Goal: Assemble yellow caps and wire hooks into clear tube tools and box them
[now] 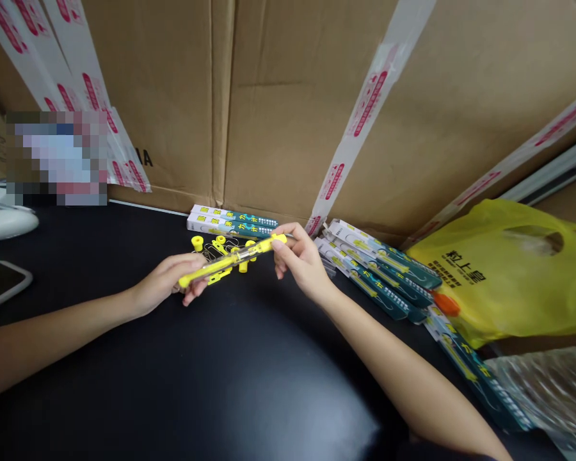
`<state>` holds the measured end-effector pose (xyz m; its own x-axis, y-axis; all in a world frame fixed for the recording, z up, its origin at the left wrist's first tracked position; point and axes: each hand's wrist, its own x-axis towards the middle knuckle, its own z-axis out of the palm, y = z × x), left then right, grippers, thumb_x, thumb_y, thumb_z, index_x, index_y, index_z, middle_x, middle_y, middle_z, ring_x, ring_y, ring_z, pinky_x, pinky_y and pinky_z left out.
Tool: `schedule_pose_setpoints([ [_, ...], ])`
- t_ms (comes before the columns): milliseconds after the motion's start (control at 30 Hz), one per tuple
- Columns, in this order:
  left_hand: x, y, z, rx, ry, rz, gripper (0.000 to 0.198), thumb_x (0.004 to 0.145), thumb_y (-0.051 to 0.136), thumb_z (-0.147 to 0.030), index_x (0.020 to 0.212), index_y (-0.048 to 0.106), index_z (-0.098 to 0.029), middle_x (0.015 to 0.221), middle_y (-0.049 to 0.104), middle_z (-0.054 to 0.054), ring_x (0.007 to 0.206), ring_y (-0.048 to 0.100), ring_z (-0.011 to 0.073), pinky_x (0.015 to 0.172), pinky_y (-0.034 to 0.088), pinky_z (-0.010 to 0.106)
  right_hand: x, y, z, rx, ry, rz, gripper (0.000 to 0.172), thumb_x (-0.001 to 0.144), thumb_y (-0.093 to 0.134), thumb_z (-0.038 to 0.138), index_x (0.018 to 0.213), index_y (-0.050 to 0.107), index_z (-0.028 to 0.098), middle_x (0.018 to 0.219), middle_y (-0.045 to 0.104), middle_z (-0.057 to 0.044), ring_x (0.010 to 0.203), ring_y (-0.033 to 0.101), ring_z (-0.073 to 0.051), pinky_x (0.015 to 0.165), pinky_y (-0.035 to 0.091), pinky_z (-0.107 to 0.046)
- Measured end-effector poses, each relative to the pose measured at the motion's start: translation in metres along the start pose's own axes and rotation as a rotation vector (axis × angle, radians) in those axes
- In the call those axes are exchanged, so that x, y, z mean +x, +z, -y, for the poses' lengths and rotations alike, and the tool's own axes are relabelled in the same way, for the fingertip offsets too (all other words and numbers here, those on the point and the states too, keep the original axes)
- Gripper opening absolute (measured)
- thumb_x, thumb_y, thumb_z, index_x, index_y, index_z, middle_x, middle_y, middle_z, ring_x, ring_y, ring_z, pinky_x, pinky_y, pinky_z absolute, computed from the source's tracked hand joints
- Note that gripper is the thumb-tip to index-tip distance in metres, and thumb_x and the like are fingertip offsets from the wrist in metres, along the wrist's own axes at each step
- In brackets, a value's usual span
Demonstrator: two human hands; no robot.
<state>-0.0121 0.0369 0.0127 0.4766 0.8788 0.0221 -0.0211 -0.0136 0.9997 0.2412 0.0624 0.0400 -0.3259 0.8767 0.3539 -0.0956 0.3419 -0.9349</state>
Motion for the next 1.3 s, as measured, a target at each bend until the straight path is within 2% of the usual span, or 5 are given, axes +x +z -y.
schedule_pose_setpoints([
  [133,-0.008,0.012,-0.010,0.015,-0.082,0.265,0.031,0.082,0.058,-0.043,0.089,0.059,-0.014,0.066,0.062,0.001,0.054,0.057,0.0110,0.048,0.041,0.020,-0.006,0.007,0.006,-0.031,0.030,0.135,0.019,0.089,0.061,0.032,0.100,0.052,0.020,0.056,0.045,0.009,0.045,0.041,-0.006,0.043,0.045,-0.019],
  [500,-0.014,0.027,0.000,-0.009,-0.043,0.205,0.035,0.085,0.058,-0.041,0.109,0.054,-0.016,0.066,0.062,0.000,0.059,0.057,0.0126,0.054,0.039,0.023,-0.017,0.025,0.007,-0.118,0.080,0.308,0.029,0.095,0.049,0.042,0.113,0.052,0.020,0.068,0.054,0.003,0.056,0.052,-0.010,0.051,0.049,-0.023],
  [767,-0.005,0.016,-0.001,-0.096,0.087,-0.229,0.021,0.085,0.054,-0.040,0.086,0.048,-0.020,0.055,0.055,-0.006,0.040,0.048,0.0079,0.040,0.038,0.019,-0.011,0.015,-0.008,-0.751,-0.088,0.162,0.018,0.095,0.047,0.031,0.108,0.055,0.020,0.072,0.055,0.001,0.066,0.053,-0.014,0.066,0.043,-0.029],
  [933,0.007,-0.003,0.001,-0.134,0.206,-0.460,0.020,0.087,0.050,-0.038,0.079,0.048,-0.020,0.051,0.049,-0.008,0.037,0.043,0.0060,0.036,0.035,0.016,-0.013,0.018,-0.017,-1.027,-0.235,0.236,0.011,0.091,0.051,0.023,0.093,0.062,0.019,0.081,0.063,-0.005,0.076,0.056,-0.019,0.072,0.044,-0.032],
  [1300,0.006,-0.001,0.012,-0.095,0.198,-0.386,0.023,0.084,0.055,-0.041,0.080,0.047,-0.020,0.050,0.049,-0.008,0.038,0.043,0.0068,0.035,0.038,0.017,0.036,0.074,-0.004,-1.525,-0.327,0.513,0.019,0.091,0.051,0.024,0.091,0.067,0.013,0.092,0.065,-0.012,0.092,0.056,-0.025,0.080,0.045,-0.034],
])
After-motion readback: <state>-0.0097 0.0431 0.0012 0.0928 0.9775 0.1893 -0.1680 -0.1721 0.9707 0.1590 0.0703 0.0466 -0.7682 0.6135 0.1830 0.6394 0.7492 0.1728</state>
